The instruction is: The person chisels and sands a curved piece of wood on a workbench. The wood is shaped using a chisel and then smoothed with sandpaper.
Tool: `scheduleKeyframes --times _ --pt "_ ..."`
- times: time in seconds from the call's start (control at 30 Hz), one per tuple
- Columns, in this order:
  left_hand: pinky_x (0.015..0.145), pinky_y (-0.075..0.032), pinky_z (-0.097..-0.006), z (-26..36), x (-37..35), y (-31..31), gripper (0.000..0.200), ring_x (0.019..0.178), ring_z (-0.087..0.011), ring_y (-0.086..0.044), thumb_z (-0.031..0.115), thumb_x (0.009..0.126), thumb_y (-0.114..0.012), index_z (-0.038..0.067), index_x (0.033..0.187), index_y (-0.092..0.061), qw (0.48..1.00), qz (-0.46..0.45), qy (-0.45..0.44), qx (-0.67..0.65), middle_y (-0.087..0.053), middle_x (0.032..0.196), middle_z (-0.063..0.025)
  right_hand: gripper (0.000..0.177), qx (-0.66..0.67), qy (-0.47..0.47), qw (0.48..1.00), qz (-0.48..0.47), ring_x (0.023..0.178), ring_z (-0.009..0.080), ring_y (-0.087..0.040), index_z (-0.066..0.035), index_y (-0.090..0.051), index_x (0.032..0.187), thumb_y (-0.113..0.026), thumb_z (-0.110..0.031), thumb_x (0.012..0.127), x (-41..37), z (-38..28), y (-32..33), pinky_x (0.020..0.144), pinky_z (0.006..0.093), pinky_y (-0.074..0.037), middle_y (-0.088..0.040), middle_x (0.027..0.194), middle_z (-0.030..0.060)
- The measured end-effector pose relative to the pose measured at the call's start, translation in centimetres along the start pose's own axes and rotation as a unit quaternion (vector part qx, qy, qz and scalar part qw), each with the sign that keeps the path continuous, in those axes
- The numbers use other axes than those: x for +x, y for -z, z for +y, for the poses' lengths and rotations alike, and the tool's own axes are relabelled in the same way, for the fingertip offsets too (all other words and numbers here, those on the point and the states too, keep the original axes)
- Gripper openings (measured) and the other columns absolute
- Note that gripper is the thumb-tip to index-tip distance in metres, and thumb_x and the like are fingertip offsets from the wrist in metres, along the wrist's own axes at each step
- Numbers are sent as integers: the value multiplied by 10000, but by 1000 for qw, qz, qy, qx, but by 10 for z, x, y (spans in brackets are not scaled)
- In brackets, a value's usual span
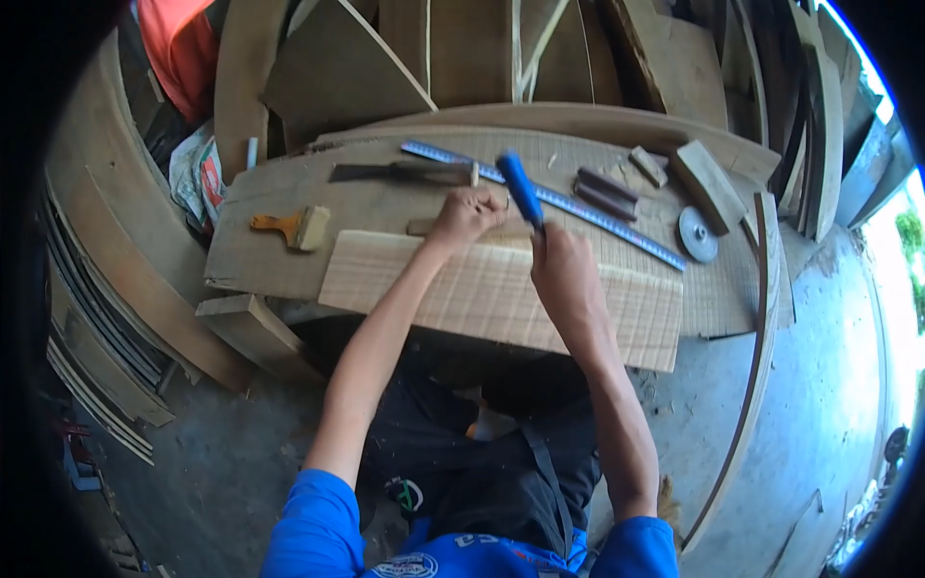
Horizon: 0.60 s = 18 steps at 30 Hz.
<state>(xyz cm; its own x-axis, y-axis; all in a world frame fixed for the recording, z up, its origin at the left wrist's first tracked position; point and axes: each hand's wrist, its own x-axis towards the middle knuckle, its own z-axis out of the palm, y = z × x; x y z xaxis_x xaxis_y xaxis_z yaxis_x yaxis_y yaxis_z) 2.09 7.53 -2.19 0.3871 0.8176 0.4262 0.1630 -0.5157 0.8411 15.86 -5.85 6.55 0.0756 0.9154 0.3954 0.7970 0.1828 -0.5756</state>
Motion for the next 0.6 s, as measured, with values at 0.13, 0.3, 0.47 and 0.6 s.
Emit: scheduleKeyframes --times 0.13,0.3,0.47,0.6 --pt "515 -440 -272 4 -1 -1 189 539 -96 -555 127 689 -724 -6 629 -604 1000 -2 4 24 -617 592 -60 163 34 -29 998 54 590 416 -547 39 -540 787 -500 -102 858 -3 -17 -2 517 480 -423 -558 625 227" --pt "539 -449 -267 12 -1 2 161 550 -104 -565 126 684 -724 5 648 -624 999 3 -6 39 -626 608 -60 164 1 25 999 23 579 397 -558 43 -544 792 -496 -97 863 6 9 -5 504 462 -426 -556 614 224" --pt "538 -450 -264 4 0 -1 159 547 -98 -555 122 677 -729 6 642 -625 1000 3 3 13 -614 590 -52 152 20 1 998 65 600 409 -547 31 -547 814 -503 -106 864 -1 2 -6 505 447 -413 -540 610 233" --pt "539 -448 -256 -1 0 -2 157 552 -77 -547 123 685 -729 7 649 -630 1000 9 18 -20 -610 583 -43 168 39 -43 998 2 570 396 -546 40 -544 819 -509 -118 864 -10 27 -16 482 422 -413 -536 591 233"
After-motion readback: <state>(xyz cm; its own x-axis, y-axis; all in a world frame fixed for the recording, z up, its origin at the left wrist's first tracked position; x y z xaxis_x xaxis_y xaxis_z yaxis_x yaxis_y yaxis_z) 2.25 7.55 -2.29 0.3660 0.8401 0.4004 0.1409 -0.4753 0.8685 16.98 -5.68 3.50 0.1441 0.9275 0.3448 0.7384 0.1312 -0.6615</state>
